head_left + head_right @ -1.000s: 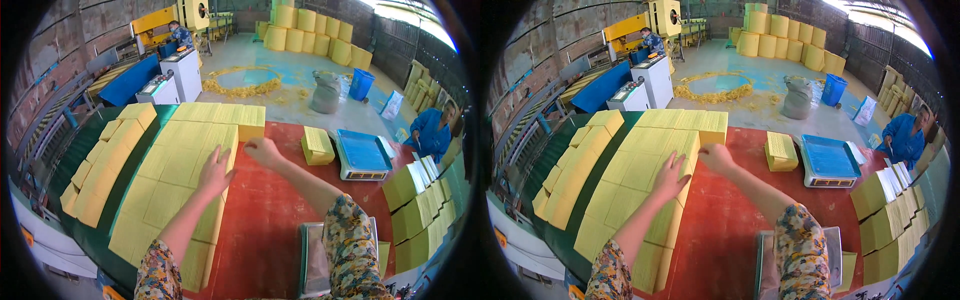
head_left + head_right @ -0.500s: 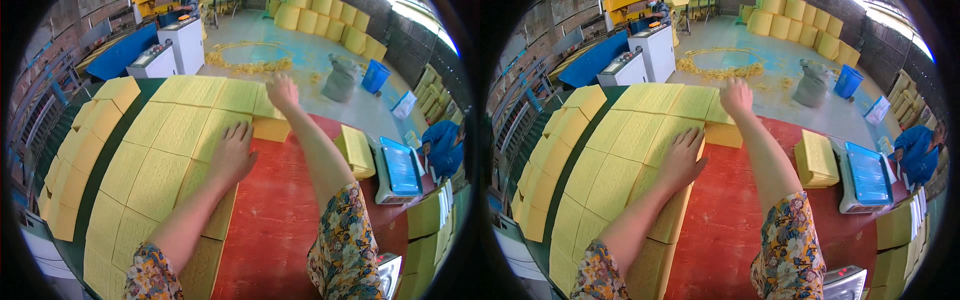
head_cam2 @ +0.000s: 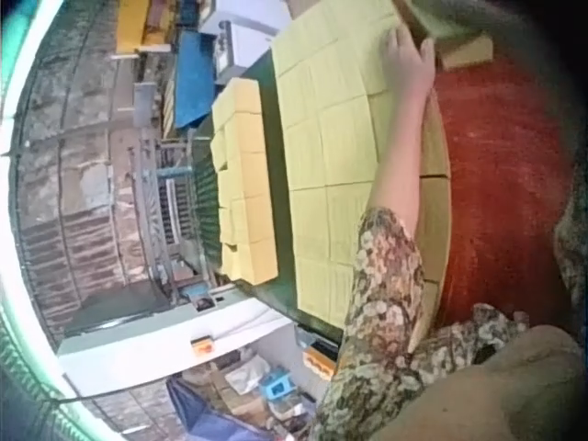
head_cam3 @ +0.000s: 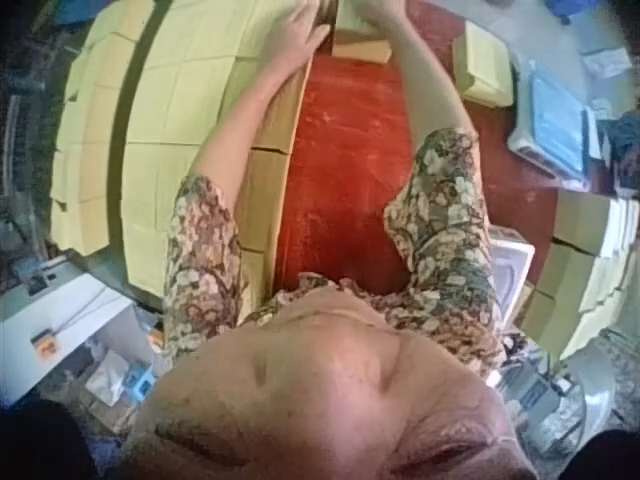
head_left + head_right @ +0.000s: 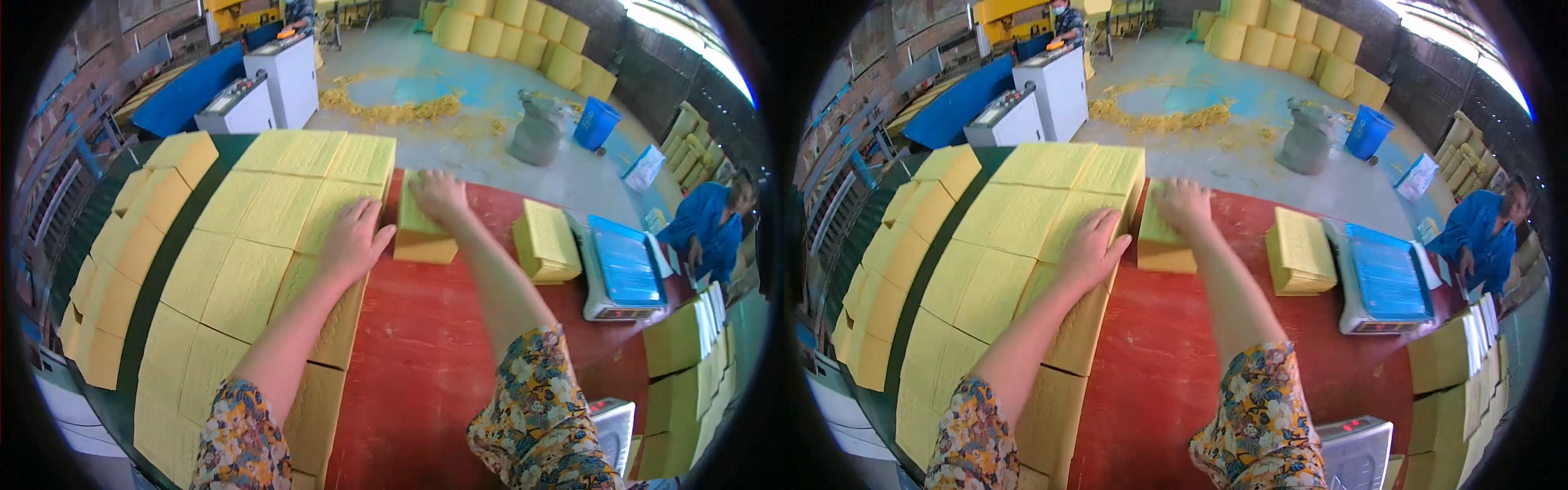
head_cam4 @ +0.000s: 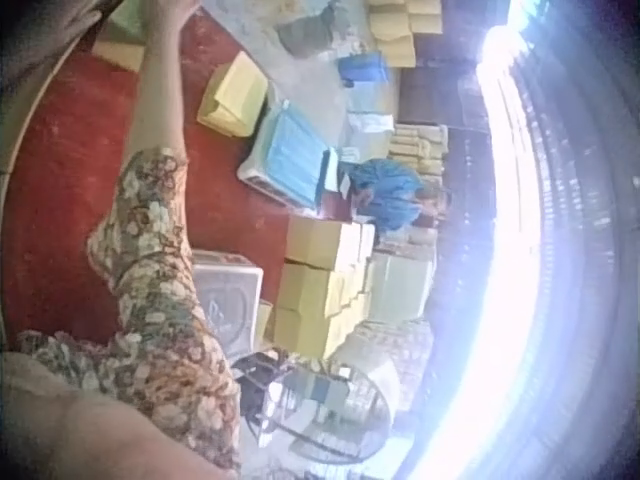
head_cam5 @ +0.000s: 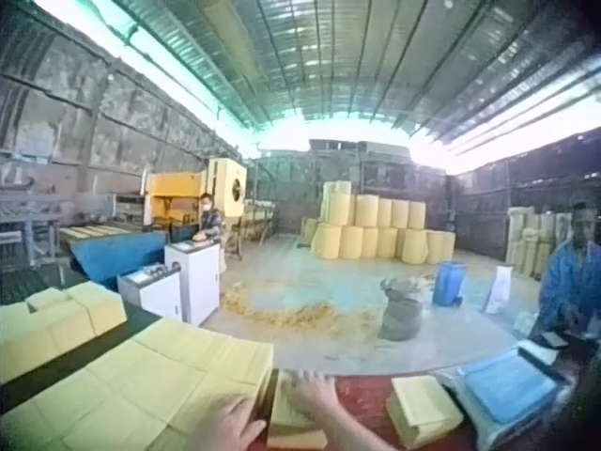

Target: The recorder weighs stacks of yellow paper blocks on an electronic scale and organizes them on a table.

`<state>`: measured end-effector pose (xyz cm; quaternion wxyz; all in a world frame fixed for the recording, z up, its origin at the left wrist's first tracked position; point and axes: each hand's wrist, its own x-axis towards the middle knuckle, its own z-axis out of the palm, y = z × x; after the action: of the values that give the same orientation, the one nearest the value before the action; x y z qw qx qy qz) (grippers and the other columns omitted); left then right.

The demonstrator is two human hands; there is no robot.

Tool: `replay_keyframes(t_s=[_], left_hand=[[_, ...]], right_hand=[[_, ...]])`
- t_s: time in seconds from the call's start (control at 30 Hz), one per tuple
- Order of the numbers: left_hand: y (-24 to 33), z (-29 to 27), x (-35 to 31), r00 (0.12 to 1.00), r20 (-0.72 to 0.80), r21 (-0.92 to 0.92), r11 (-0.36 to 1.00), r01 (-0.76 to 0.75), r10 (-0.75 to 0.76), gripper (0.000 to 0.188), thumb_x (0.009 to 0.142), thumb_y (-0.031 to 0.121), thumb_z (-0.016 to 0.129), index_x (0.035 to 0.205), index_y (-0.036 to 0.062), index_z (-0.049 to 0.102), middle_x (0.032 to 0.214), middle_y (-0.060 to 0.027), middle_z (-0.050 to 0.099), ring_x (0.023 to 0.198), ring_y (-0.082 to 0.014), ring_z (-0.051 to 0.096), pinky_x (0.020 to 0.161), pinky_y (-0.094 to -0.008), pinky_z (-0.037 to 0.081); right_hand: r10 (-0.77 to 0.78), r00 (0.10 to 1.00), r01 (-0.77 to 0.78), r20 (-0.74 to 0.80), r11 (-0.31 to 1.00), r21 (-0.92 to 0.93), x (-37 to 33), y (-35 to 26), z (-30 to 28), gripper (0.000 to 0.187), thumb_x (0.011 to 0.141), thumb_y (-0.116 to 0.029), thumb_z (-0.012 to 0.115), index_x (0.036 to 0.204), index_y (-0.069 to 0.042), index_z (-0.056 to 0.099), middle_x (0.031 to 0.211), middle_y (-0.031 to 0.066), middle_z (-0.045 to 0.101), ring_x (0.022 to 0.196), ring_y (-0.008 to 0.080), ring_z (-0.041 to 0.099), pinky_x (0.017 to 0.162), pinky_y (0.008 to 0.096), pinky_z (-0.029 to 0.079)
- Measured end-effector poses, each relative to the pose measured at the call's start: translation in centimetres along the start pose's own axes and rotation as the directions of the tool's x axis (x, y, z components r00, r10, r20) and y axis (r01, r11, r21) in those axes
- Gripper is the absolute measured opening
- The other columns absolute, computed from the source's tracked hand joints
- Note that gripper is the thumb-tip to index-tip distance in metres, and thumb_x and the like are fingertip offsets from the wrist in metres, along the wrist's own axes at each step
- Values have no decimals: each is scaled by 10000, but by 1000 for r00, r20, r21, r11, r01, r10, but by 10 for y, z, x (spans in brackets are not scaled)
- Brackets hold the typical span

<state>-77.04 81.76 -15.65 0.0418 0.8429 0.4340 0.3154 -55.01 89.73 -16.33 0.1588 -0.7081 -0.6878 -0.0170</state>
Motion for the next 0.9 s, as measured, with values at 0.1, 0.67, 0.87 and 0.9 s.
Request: replay_keyframes(t_s=[0.1, 0.67, 0.87, 0.9], left_hand=[[27, -18, -9, 996, 43, -17, 997, 80, -79, 536, 974, 337, 561, 1319, -71, 513, 1394, -260, 510, 1303, -401, 478, 1109, -462, 377], [263, -128, -323, 991, 80, -490, 861, 137, -112, 580, 1008, 302, 537, 1427, -75, 402, 1476, -265, 420, 1377, -389, 405, 1146, -447, 333], [292, -170, -412, 998, -23, -408, 912, 50, -65, 583, 1001, 292, 544, 1424, -82, 401, 1413, -314, 454, 1304, -458, 449, 1091, -475, 390], [298, -172, -420, 995, 4, -461, 883, 87, -96, 568, 1012, 292, 528, 1425, -76, 401, 1420, -304, 456, 1321, -441, 442, 1106, -474, 370]], right_hand=[[6, 999, -5, 37, 999, -39, -64, -10, -18, 544, 968, -497, 431, 1260, -68, 593, 1280, 147, 613, 1265, 315, 524, 1084, 578, 323], [-81, 997, 81, 7, 995, -66, -421, -105, -85, 385, 938, -461, 530, 1128, -128, 570, 1127, 67, 631, 1115, 250, 575, 955, 521, 372], [-68, 996, 58, -65, 988, -142, -552, -148, -111, 384, 901, -346, 564, 1205, -113, 582, 1185, 67, 618, 1138, 242, 558, 961, 481, 377], [-93, 990, 80, -102, 989, -124, -567, -152, -114, 427, 911, -363, 556, 1253, -108, 563, 1241, 80, 606, 1193, 256, 536, 983, 490, 373]])
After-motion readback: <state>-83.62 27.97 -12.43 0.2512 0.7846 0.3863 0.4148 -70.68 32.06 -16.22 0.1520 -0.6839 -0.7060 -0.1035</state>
